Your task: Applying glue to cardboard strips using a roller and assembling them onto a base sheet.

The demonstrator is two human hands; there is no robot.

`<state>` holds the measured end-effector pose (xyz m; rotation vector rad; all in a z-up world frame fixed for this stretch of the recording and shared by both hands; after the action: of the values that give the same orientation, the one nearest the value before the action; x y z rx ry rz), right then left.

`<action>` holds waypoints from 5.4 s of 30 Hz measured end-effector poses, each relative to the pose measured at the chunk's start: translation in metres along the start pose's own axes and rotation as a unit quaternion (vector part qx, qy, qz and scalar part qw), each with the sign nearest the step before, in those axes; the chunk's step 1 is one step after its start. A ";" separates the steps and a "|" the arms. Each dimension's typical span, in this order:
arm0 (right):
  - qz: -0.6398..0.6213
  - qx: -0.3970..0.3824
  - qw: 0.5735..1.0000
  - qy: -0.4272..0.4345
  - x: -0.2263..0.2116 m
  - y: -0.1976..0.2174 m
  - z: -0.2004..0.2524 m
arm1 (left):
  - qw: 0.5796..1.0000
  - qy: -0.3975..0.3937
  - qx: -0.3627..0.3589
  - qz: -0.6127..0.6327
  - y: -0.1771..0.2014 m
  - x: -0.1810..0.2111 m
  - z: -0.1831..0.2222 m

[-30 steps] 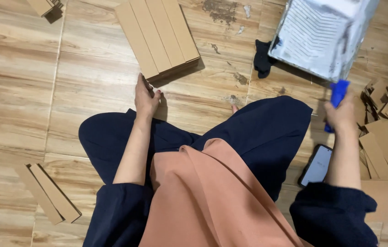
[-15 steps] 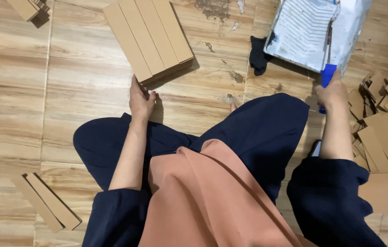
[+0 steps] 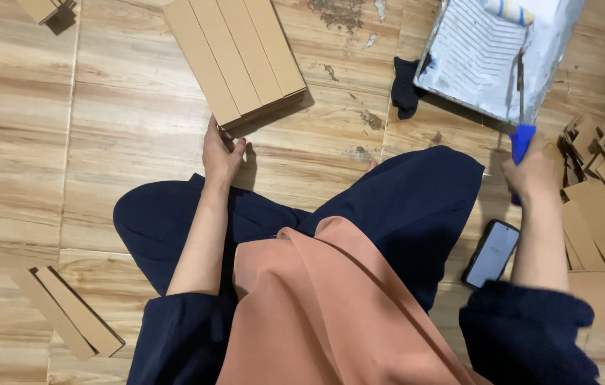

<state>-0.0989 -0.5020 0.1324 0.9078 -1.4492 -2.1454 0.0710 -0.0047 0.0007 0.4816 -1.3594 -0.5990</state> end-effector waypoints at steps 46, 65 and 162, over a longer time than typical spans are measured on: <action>-0.050 -0.079 0.897 0.432 -0.199 -0.033 0.197 | 0.971 0.155 -0.046 0.173 -0.004 -0.029 -0.009; -0.052 -0.090 0.901 0.422 -0.228 -0.047 0.173 | 0.963 0.182 -0.045 0.194 -0.004 -0.028 -0.008; 0.054 -0.121 0.898 0.420 -0.290 -0.070 0.181 | 0.950 0.177 -0.041 0.253 -0.021 -0.048 -0.015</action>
<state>-0.0172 -0.1691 0.1987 1.3714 -0.7490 -1.4765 0.0779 0.0101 -0.0517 0.1466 -1.0497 -0.1342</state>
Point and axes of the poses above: each hand's wrist, its own z-axis away from the middle knuckle, its own y-axis out of the back of the hand, x = y × z, the point moved 8 cm from there along -z, towards the middle knuckle, and after that the axes turned 14 degrees about -z, right-handed, at the moved point
